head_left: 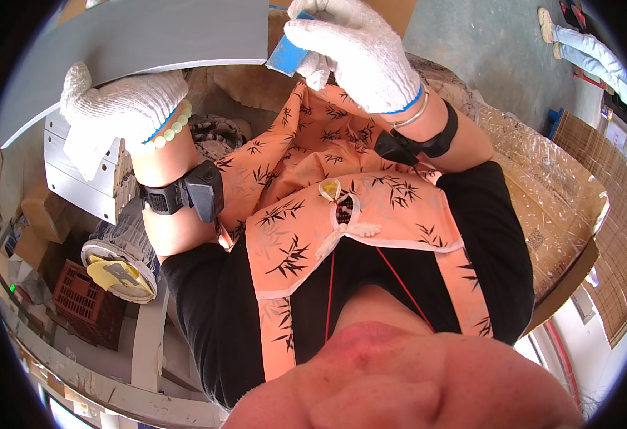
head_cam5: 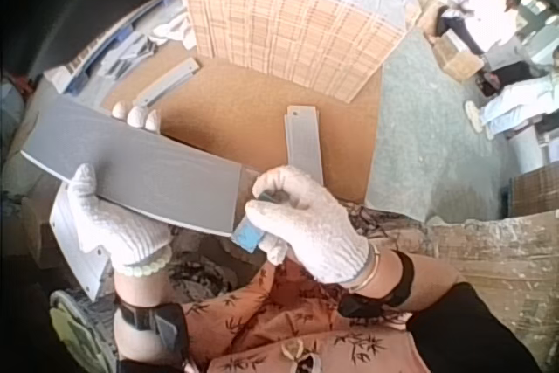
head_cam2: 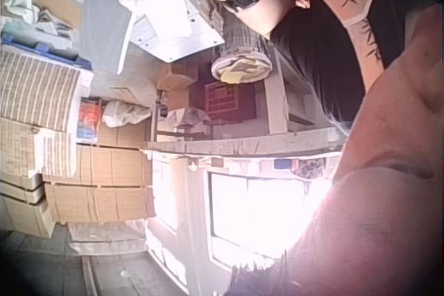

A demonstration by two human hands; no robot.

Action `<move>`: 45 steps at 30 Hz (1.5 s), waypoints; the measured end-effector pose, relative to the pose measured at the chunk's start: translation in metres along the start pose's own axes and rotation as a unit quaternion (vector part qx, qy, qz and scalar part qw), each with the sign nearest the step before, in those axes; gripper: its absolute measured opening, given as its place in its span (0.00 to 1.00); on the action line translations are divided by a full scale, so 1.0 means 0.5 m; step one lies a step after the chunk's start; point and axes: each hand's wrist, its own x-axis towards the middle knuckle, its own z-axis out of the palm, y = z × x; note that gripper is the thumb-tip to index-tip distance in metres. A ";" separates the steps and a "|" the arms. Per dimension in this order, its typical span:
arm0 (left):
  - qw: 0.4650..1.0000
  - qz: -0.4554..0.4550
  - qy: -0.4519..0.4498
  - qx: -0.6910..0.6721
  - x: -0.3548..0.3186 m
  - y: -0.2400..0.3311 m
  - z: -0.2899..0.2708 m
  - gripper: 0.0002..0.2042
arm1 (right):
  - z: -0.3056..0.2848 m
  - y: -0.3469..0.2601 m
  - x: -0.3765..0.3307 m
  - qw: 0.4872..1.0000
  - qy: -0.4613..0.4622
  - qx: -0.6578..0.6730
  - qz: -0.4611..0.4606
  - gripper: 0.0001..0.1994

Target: Sanding the edges of furniture panels and wiping them clean.

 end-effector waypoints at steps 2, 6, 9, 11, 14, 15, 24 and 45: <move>1.000 -0.006 0.013 -0.014 0.005 -0.003 -0.002 0.46 | 0.003 -0.013 -0.004 1.000 0.005 -0.015 -0.001 0.10; 1.000 0.004 -0.002 -0.025 0.004 -0.001 -0.011 0.44 | -0.008 0.001 0.001 0.999 -0.002 0.005 -0.035 0.10; 1.000 0.004 0.003 -0.012 0.002 -0.006 -0.003 0.44 | -0.004 -0.003 -0.001 0.999 0.020 -0.014 -0.030 0.10; 1.000 0.008 0.012 0.006 -0.005 -0.001 0.003 0.45 | -0.002 0.001 -0.001 1.000 0.012 -0.001 -0.023 0.10; 1.000 0.013 -0.007 0.009 -0.004 -0.004 0.002 0.46 | 0.000 0.002 0.000 1.000 0.012 -0.008 -0.022 0.10; 1.000 0.014 -0.006 0.009 -0.004 -0.003 0.002 0.46 | 0.002 0.002 0.001 0.999 0.013 -0.027 -0.025 0.10; 0.998 -0.021 -0.001 -0.065 -0.002 0.008 0.007 0.43 | 0.010 -0.020 -0.013 0.995 0.010 -0.093 -0.028 0.10; 0.927 -0.200 -0.121 -0.292 0.011 0.008 -0.018 0.43 | -0.038 -0.028 -0.014 0.978 -0.186 0.091 0.003 0.06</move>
